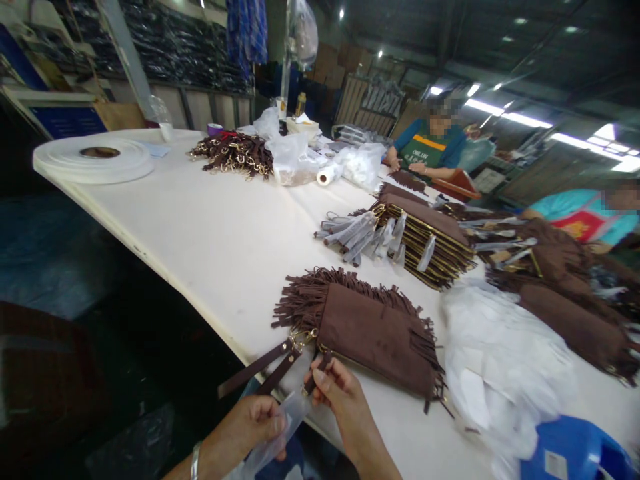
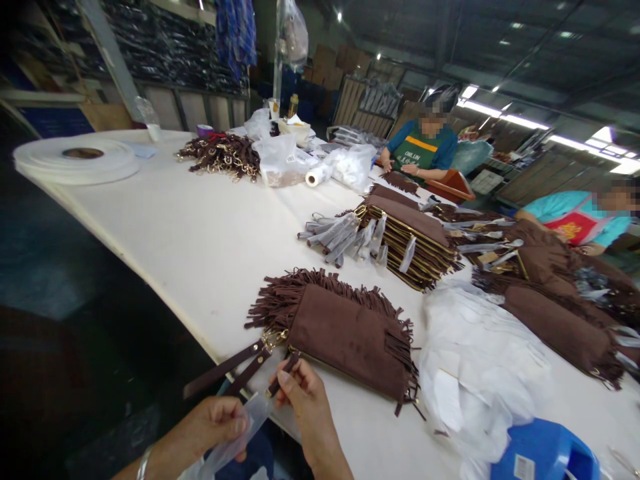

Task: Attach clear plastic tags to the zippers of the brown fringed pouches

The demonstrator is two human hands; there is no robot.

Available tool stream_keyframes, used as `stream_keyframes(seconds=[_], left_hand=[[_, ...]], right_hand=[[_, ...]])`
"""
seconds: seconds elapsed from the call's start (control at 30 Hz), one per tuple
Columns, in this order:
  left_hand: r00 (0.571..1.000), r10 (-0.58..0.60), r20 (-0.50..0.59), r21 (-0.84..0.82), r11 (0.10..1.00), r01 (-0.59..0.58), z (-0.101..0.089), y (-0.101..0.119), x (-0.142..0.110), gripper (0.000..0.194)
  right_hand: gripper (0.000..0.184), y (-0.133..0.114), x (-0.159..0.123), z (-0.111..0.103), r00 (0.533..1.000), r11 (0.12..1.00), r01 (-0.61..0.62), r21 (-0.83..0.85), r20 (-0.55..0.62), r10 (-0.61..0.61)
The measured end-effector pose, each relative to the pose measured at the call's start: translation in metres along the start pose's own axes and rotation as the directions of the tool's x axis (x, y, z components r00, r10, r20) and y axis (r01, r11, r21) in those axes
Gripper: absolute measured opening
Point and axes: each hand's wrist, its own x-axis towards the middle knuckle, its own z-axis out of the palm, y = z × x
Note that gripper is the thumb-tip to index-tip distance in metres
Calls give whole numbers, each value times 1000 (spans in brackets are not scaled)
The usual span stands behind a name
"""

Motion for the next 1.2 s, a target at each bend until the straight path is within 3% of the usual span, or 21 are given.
stream_keyframes(seconds=[0.7, 1.0, 1.2], left_hand=[[999, 20, -43, 54, 998, -17, 9, 4, -1, 50], [1000, 27, -8, -59, 998, -27, 2, -8, 5, 46], [999, 35, 22, -15, 999, -35, -8, -22, 14, 49]], right_hand=[[29, 2, 2, 1, 999, 997, -6, 81, -32, 8], [31, 4, 4, 1, 999, 1000, -17, 21, -52, 18], [36, 9, 7, -2, 999, 1000, 16, -5, -37, -17]])
